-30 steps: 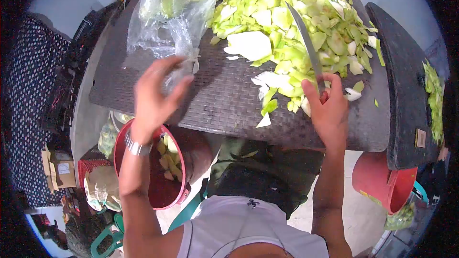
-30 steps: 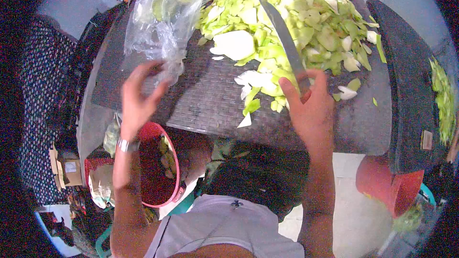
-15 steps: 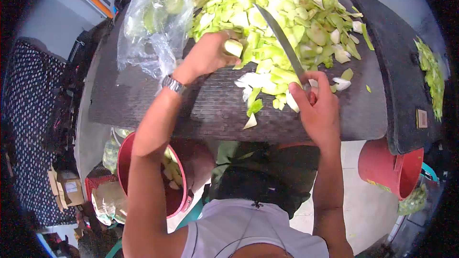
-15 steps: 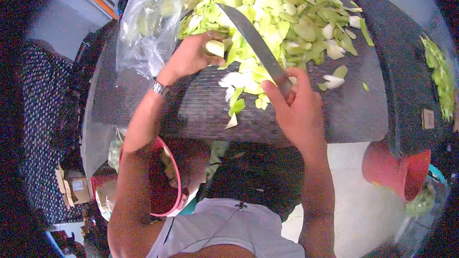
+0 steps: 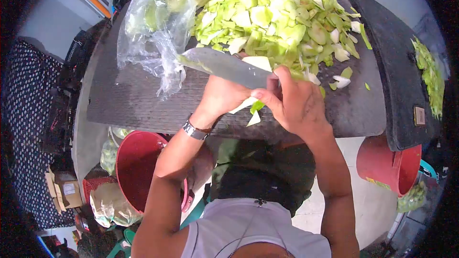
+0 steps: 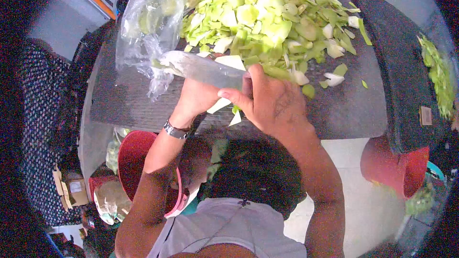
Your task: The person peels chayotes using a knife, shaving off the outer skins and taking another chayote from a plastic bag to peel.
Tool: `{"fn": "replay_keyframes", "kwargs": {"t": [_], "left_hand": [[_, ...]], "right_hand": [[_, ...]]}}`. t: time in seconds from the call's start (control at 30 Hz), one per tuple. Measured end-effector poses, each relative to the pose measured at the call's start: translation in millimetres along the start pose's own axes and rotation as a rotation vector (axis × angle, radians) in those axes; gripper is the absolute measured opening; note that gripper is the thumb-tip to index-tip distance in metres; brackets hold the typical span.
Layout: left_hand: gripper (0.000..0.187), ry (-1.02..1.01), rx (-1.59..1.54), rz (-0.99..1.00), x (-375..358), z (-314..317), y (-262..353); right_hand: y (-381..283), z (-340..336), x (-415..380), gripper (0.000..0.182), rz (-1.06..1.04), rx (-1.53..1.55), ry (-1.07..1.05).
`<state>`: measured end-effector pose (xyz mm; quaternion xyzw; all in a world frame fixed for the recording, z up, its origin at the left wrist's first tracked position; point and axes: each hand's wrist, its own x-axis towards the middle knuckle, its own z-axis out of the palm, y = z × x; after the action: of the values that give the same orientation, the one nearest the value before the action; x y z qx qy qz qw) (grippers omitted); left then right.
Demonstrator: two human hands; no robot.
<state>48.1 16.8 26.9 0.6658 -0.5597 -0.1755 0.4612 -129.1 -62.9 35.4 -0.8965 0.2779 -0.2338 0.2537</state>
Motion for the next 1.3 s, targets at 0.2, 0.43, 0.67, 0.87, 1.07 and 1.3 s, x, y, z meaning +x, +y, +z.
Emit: {"fn": "replay_keyframes", "kwargs": {"t": [0.2, 0.43, 0.67, 0.87, 1.07, 1.3], "left_hand": [[0.051, 0.001, 0.153, -0.051, -8.3, 2.1, 4.1], [0.037, -0.176, -0.242, -0.162, -10.4, -4.4, 27.7], [0.028, 0.122, -0.520, -0.409, 8.2, 6.3, 4.5], [0.034, 0.389, -0.939, -0.299, 21.1, -15.1, -11.3], [0.063, 0.042, -1.456, -0.223, 5.0, -13.9, -15.7], [0.068, -0.040, -2.075, -0.408, 6.7, 28.5, -15.9]], "right_hand": [[1.2, -16.4, -1.4, 0.060, -0.100, -0.194, -0.010], [52.3, -36.0, 9.7, 0.055, -0.073, -0.114, 0.066], [57.4, -53.4, 13.8, 0.054, 0.347, -0.094, 0.048], [60.8, -45.4, 9.1, 0.054, 0.445, 0.163, 0.107], [66.3, -36.2, 3.7, 0.055, 0.391, 0.264, 0.181], [26.2, -22.2, -33.6, 0.056, 0.544, 1.072, -0.221]]}}
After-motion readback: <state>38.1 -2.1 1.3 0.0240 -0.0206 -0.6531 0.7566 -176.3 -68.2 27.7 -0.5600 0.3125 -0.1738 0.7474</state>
